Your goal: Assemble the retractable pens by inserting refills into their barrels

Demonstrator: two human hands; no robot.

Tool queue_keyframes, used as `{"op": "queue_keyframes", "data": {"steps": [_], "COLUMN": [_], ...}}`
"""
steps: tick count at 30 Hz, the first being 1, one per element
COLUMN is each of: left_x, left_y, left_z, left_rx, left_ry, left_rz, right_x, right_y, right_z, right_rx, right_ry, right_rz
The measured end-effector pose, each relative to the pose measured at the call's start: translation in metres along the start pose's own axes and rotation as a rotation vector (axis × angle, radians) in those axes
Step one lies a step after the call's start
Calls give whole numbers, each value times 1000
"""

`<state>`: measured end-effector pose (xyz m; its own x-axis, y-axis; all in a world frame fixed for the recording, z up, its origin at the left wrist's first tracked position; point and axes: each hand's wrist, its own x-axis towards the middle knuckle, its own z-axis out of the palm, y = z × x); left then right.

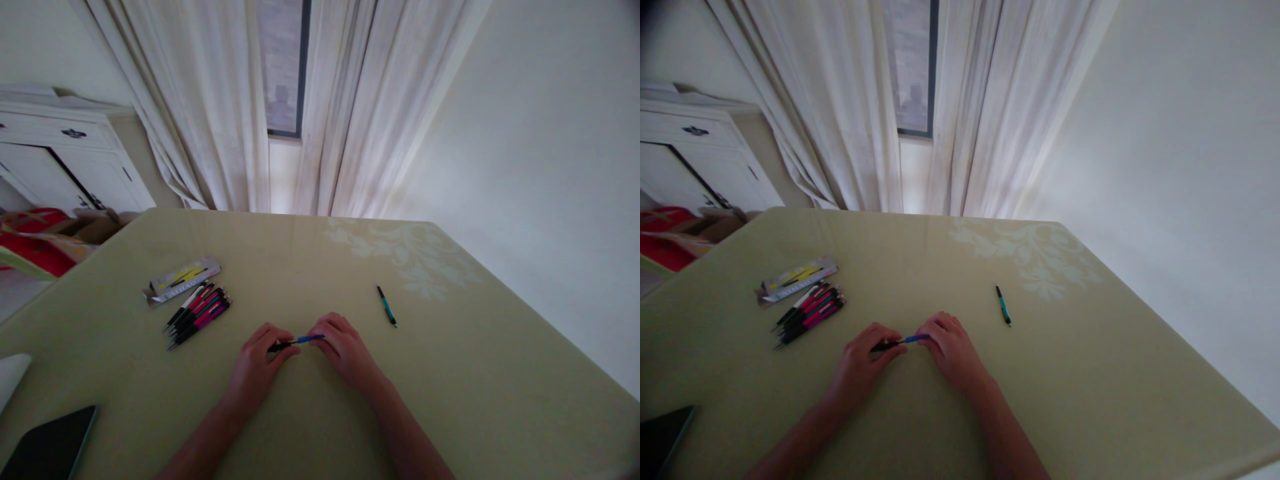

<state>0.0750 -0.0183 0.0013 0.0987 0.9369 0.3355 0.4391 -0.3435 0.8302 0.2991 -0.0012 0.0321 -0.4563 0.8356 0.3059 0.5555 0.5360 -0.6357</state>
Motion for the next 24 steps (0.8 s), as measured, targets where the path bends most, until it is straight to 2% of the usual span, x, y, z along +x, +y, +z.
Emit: {"op": "queue_keyframes", "data": {"steps": [3,7,13,18,24], "left_x": [1,3,4,4,2], "left_y": [2,2,-4,-4,-4], "left_z": [-2,-5,-4,-2,-3], "left_rx": [-38,-103,-174,-155,-170], "left_ry": [6,17,-41,-105,-108], "left_rz": [56,114,57,-65,29], "right_x": [0,1,1,0,-1], "right_y": [-3,-3,-3,-2,-2], "right_z": [5,9,7,10,12], "right_rx": [104,181,201,120,172], "right_ry": [-39,14,32,2,-75], "right_rz": [7,16,1,-16,42]}}
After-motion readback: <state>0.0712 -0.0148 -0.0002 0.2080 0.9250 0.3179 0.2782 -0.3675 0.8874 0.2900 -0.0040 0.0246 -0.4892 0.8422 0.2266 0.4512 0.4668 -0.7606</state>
